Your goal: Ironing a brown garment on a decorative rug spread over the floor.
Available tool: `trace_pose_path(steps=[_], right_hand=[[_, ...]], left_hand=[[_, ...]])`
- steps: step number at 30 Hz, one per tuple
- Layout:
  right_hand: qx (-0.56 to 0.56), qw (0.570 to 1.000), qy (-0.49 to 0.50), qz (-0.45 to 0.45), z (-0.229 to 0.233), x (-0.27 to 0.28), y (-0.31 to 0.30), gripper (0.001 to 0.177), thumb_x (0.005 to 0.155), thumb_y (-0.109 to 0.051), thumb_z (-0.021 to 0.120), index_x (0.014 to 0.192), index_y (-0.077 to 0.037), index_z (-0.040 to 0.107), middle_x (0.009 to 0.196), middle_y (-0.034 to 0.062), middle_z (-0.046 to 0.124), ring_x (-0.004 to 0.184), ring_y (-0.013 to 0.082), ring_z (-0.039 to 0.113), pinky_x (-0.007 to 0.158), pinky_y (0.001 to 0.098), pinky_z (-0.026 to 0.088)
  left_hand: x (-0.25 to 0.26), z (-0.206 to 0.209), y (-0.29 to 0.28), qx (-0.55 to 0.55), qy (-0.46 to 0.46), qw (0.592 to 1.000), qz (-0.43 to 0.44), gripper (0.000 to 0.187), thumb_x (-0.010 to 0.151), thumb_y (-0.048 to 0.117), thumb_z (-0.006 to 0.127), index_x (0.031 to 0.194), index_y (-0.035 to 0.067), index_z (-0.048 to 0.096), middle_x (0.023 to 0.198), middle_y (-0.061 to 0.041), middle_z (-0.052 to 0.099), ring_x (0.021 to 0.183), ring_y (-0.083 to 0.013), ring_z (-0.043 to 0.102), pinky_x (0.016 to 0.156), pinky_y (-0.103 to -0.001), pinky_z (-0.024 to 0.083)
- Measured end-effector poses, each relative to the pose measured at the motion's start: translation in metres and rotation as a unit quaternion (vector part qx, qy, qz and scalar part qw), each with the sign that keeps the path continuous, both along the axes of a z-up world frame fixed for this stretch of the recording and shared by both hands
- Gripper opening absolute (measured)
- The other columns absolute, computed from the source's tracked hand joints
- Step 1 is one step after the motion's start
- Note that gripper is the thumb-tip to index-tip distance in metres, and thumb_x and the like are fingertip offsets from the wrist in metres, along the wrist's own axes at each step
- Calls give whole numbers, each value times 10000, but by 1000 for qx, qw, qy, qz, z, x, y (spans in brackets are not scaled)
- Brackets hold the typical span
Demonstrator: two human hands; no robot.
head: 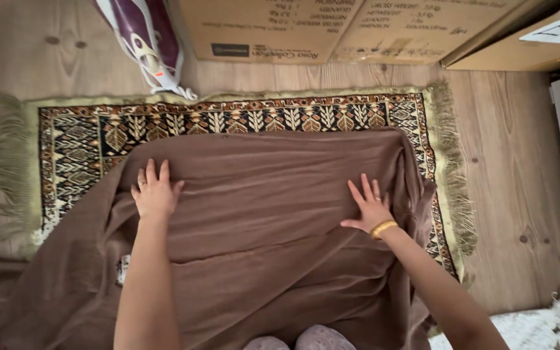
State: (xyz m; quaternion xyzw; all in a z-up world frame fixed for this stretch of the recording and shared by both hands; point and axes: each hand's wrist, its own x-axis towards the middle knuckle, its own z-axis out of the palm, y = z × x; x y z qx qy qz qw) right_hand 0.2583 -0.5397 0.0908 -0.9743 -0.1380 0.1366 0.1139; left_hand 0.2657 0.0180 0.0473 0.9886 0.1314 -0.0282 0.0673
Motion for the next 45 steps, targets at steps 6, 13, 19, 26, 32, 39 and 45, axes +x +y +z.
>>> trace_pose_path(steps=[6,13,19,26,32,39,45], right_hand=[[-164,966,197,-38,7,24,-21,1507,464,-603,953,1608,-422,-12,1728,34,-211,1554,484,-127,1197,665,230],[-48,985,96,-136,-31,94,-55,1261,769,-757,763,1672,-340,-12,1721,120,-78,1564,457,-19,1220,599,218],[-197,954,-21,-227,-5,145,-31,681,1084,-418,501,1725,-416,269,1642,131,382,1316,415,602,950,536,579],[-208,940,-45,-267,-19,188,-38,187,1029,-374,689,1128,-252,790,1047,206,764,917,384,719,813,493,579],[-46,888,-240,-389,-75,224,-82,201,831,-312,810,924,-137,779,859,113,787,774,290,727,745,454,548],[260,856,-85,-439,-90,220,-98,305,851,7,698,1149,-50,676,917,78,757,723,212,750,647,362,614],[139,925,-86,-343,-17,173,-4,975,809,-125,850,1586,-104,263,1267,178,645,1141,306,633,992,398,512]], left_hand=[[21,46,13,-62,172,982,54,954,808,640,684,1602,384,220,1714,0,57,1534,-400,167,1124,-721,266],[41,-31,61,-44,91,995,19,567,1059,535,504,1585,415,331,1713,-48,139,1444,-493,300,981,-754,370],[48,22,52,43,0,997,68,434,988,372,696,1386,236,593,1327,-218,571,1132,-420,631,894,-542,534],[59,5,59,-23,26,989,141,247,1121,460,653,1186,223,626,938,-192,717,872,-426,702,709,-539,551],[69,11,41,-125,64,979,148,418,975,414,655,1315,225,501,700,-130,720,843,-397,708,745,-535,541],[79,4,38,-158,-30,967,200,235,1113,335,605,1219,137,534,865,-148,715,824,-368,724,727,-506,570],[78,-17,38,-339,-203,906,150,431,1046,139,608,1415,57,399,1297,-204,662,953,-289,748,871,-422,594]])
